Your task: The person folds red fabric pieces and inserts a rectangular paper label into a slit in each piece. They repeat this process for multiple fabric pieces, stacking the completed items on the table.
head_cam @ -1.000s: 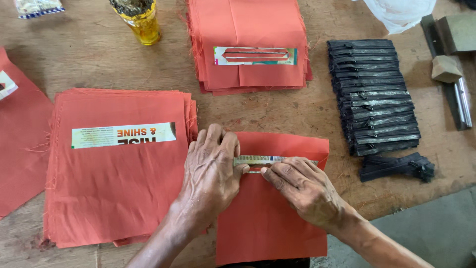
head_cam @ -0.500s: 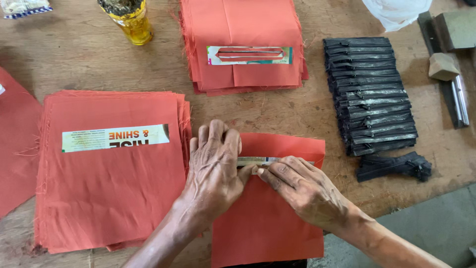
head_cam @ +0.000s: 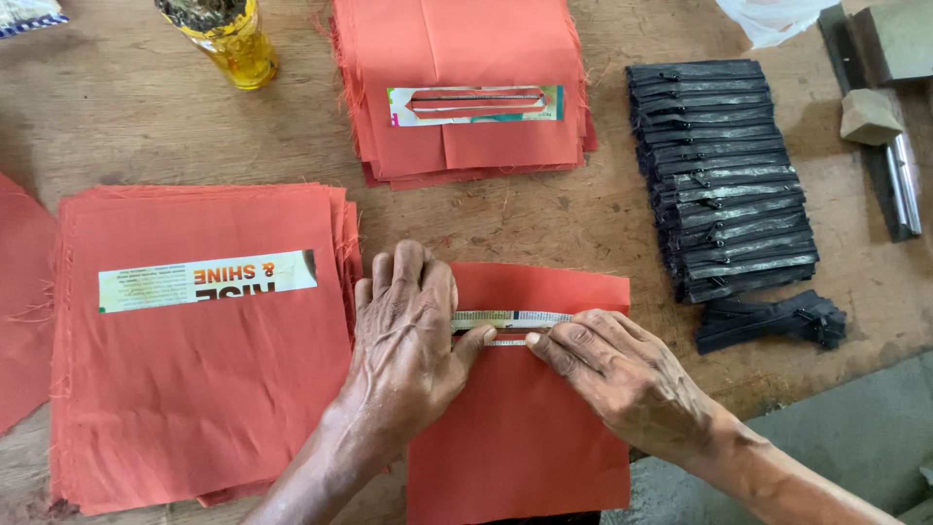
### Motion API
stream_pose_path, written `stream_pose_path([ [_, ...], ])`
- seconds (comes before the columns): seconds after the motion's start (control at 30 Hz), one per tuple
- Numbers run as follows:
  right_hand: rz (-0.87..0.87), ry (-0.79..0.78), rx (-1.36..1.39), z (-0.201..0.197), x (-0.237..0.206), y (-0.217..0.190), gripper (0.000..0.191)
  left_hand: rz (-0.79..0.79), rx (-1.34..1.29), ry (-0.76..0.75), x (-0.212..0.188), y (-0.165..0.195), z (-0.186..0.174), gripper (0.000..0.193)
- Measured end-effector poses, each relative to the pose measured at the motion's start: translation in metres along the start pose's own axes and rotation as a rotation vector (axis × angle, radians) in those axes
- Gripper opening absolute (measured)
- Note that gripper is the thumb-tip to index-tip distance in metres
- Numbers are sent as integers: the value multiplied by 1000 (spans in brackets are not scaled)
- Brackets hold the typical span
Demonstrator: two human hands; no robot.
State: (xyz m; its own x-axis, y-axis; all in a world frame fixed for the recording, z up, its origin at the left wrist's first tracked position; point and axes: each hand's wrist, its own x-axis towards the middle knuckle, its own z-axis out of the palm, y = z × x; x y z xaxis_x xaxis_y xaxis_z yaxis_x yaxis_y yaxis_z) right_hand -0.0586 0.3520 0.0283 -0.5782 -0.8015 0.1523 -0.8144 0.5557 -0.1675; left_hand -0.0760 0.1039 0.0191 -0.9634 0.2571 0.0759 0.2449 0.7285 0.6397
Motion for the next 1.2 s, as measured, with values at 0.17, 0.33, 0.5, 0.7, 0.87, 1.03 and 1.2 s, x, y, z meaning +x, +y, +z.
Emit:
stream_pose_path([
  [0.17, 16, 20, -10, -3, -7, 4, 50, 31, -13, 32, -1, 0, -1, 46],
  [0.33, 52, -2, 5, -4, -14, 4, 48, 31, -16, 12, -2, 0, -1, 43],
  [0.5, 92, 21, 34, -4, -19, 4, 46, 51, -11, 19, -2, 0, -2, 45],
  [0.7, 129, 85, 16, 0, -23, 0, 49, 56, 6, 13, 0, 3, -4, 42],
  [0.87, 158, 69, 12, 3, -26, 0, 54, -16, 24, -25, 1, 4, -3, 42],
  [1.03, 209, 106, 23, 3, -35, 3, 61, 15, 6, 17, -4, -1, -9, 38],
  [1.2, 335, 146, 76, 10, -45, 6, 58, 32, -18, 27, -9, -7, -13, 32],
])
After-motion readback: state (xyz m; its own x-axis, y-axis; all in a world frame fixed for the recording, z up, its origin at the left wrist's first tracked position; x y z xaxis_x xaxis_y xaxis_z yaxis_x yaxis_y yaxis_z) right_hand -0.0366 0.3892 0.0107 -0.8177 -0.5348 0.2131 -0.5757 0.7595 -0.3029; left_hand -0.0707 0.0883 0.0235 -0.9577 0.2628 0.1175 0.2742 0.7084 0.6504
